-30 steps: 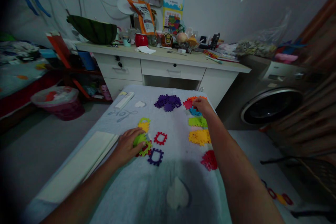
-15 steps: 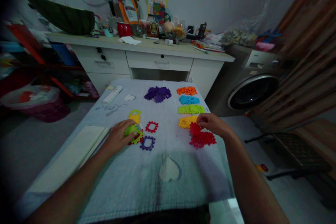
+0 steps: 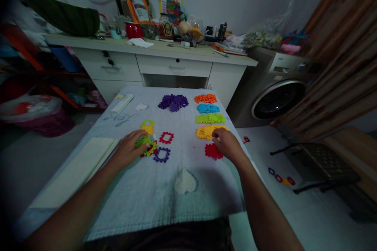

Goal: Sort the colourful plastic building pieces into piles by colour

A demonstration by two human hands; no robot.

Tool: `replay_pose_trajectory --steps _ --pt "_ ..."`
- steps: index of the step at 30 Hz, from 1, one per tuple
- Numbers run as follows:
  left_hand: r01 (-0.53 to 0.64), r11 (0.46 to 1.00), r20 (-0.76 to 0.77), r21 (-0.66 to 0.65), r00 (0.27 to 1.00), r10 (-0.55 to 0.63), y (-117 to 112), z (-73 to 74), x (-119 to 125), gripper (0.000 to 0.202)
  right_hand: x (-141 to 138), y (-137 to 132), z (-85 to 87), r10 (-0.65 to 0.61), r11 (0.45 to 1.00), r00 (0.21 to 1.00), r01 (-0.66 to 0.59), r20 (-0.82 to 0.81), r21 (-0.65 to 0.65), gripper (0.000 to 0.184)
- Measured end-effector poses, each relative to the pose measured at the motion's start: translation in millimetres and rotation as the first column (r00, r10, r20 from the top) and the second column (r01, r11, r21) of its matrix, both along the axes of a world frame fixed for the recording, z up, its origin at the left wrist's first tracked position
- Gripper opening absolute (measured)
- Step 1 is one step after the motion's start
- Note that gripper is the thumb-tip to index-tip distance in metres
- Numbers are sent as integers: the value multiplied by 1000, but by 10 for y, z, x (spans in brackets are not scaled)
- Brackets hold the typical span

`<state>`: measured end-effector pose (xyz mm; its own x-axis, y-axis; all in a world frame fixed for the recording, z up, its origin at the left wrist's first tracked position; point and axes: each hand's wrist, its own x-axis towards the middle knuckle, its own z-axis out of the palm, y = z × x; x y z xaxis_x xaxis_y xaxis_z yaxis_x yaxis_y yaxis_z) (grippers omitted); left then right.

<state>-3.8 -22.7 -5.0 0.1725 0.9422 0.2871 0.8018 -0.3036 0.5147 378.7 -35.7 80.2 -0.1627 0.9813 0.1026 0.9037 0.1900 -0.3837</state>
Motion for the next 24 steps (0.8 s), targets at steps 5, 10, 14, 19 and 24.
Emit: replay_pose_trajectory --steps 5,10,14,19,24 --pt "9 1000 17 2 1000 -9 3 -18 -7 42 -698 -6 30 219 976 976 -219 -9 -12 11" --pt "19 1000 -3 9 1000 -19 2 -12 -9 43 -1359 16 -185 395 918 915 -395 79 -11 31" --pt "-7 1000 -11 -1 1000 7 -21 13 -12 46 -1533 102 -440 286 957 955 -289 82 30 44" --pt "21 997 -61 -68 998 -26 -49 51 -10 51 -1524 169 -539 271 961 961 -273 61 34 22" --pt "47 993 -85 -104 995 -56 -60 68 3 51 -1338 132 -391 244 965 970 -243 -5 99 18"
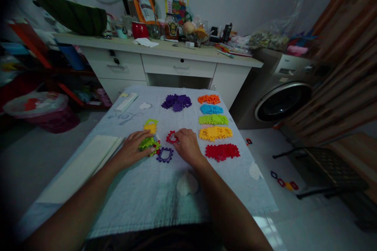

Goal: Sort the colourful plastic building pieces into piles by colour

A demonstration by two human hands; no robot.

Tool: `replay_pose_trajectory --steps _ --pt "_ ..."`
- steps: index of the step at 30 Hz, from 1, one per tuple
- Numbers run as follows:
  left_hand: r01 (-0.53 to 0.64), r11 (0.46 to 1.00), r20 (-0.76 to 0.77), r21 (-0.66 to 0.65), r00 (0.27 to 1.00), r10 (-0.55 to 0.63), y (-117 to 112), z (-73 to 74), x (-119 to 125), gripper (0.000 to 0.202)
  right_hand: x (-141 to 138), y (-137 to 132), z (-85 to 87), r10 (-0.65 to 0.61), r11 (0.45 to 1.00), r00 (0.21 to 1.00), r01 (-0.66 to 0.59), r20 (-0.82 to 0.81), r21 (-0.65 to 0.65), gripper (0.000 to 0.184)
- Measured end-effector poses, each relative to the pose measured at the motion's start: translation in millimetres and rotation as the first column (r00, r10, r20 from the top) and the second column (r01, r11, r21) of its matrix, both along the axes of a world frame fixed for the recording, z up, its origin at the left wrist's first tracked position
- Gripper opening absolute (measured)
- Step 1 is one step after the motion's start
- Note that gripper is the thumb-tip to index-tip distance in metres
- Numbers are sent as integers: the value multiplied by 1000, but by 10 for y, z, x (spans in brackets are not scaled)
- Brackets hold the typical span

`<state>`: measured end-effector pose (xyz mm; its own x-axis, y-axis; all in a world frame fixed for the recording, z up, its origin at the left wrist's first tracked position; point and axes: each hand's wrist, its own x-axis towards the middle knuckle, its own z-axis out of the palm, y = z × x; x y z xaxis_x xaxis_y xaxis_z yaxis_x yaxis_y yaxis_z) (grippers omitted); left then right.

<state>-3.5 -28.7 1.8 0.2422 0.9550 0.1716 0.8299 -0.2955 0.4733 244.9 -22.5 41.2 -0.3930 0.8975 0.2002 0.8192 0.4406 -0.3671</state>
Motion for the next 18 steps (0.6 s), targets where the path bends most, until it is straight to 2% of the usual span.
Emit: replay_pose_trajectory --steps 4,8,13,18 --pt "4 1000 3 -16 1000 -4 -4 12 -1 53 487 -117 208 10 999 995 -14 -95 -46 19" --pt "3 1000 9 0 1000 -3 -7 14 -3 51 1136 -304 340 -119 989 986 107 -118 -103 15" --pt "27 999 25 25 999 -27 -9 -7 -5 50 1726 -474 262 -313 947 948 306 -55 -102 23" --pt "42 999 42 34 998 -43 -22 -4 -14 49 1929 -538 128 -326 943 945 324 -21 -78 23"
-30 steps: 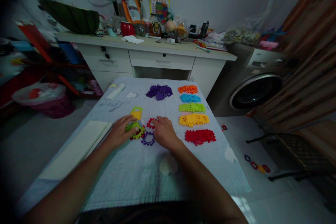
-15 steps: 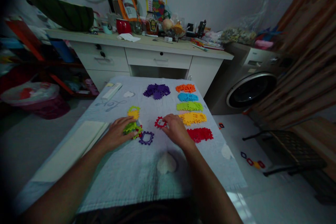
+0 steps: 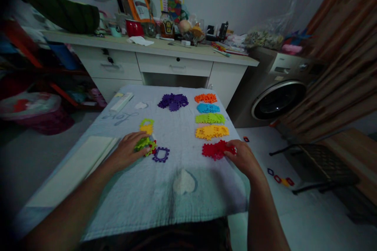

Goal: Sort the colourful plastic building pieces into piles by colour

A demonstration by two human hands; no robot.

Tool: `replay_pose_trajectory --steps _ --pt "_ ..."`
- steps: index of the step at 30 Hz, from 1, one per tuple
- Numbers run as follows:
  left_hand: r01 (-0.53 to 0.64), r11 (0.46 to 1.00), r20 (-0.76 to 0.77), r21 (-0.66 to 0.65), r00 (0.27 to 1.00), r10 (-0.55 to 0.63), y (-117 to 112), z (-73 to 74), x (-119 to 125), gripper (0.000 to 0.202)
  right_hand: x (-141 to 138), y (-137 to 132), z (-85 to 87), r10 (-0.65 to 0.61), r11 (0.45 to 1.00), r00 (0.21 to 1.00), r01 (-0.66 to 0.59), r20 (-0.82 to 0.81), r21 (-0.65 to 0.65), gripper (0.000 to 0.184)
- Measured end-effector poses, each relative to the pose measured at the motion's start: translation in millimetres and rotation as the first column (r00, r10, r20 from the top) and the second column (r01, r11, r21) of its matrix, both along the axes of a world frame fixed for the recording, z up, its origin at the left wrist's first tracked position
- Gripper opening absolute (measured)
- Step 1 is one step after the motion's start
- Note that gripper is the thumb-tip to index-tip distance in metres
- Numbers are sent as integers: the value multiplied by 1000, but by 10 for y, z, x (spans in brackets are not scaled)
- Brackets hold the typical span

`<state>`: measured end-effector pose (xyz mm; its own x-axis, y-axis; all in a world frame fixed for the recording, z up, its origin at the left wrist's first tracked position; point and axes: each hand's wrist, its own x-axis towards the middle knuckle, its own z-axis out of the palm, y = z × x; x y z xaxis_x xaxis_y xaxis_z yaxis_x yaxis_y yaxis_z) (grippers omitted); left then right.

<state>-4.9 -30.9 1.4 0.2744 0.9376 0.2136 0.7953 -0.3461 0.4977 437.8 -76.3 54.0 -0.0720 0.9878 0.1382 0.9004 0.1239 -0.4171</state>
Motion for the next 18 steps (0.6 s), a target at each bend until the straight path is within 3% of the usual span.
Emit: replay_pose_trajectory --steps 5,8,11,15,18 --pt "9 1000 15 23 1000 -10 -1 2 -5 46 -201 34 145 11 1000 999 -12 35 23 23" --pt "10 999 24 33 1000 -11 5 4 -10 44 -584 87 310 103 994 994 -103 22 29 22" --pt "5 1000 32 30 999 -6 3 21 -11 43 -1096 139 400 286 958 958 -286 0 2 24" --pt "-16 999 50 29 999 15 -5 47 -6 42 -1726 198 298 527 848 850 -526 -7 -57 32" --pt "-28 999 58 23 998 26 -9 55 -1 38 -1999 242 101 591 804 806 -588 10 -89 47"
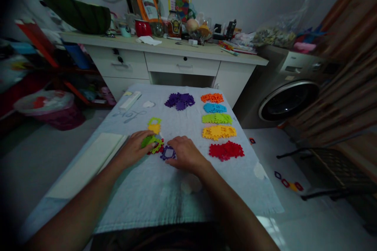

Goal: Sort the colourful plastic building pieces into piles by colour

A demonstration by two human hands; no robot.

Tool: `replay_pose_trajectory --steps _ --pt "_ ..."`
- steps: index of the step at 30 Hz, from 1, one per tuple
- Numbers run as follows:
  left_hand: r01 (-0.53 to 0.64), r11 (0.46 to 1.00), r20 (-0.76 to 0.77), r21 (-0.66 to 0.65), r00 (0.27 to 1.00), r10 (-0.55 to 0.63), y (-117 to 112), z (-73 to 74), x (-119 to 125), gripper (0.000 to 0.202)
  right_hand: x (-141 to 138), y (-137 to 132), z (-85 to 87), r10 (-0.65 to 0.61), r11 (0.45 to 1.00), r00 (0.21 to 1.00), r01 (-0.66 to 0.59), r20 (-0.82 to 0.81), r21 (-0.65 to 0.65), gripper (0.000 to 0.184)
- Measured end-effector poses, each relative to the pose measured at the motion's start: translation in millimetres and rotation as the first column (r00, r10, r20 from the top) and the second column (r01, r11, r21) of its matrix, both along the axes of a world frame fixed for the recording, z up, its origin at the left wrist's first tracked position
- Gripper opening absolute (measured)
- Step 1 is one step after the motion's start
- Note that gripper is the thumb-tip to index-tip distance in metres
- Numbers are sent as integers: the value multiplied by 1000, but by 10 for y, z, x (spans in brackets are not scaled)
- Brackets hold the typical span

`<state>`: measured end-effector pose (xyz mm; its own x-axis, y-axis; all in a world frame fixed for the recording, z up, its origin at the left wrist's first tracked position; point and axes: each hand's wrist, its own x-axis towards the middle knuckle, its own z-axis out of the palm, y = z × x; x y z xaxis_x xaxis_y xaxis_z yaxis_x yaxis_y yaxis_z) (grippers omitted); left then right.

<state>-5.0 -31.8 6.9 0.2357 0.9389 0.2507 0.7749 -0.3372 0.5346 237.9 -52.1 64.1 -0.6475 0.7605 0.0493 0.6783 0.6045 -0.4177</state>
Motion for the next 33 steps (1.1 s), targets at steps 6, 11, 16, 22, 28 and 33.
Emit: replay_pose_trajectory --steps 6,11,16,22,28,33 --pt "-16 1000 11 -7 1000 16 -14 39 20 35 -60 86 -302 -23 1000 1000 23 -6 15 47" --pt "-3 1000 15 -2 1000 3 -29 66 20 38 -14 124 -387 -5 1000 992 6 -129 9 46" --pt "-30 1000 14 -9 999 30 -28 21 -8 41 -21 121 -463 -80 995 969 90 -236 34 54" --pt "-51 999 11 -17 999 51 -25 -9 -16 41 3 139 -509 -138 989 965 145 -224 18 66" --pt "-39 999 -5 15 999 39 -9 -58 -4 47 5 156 -491 -161 987 964 163 -212 -8 66" --pt "-32 999 -30 18 999 33 -5 -76 11 49 7 160 -496 -163 985 958 170 -234 11 66"
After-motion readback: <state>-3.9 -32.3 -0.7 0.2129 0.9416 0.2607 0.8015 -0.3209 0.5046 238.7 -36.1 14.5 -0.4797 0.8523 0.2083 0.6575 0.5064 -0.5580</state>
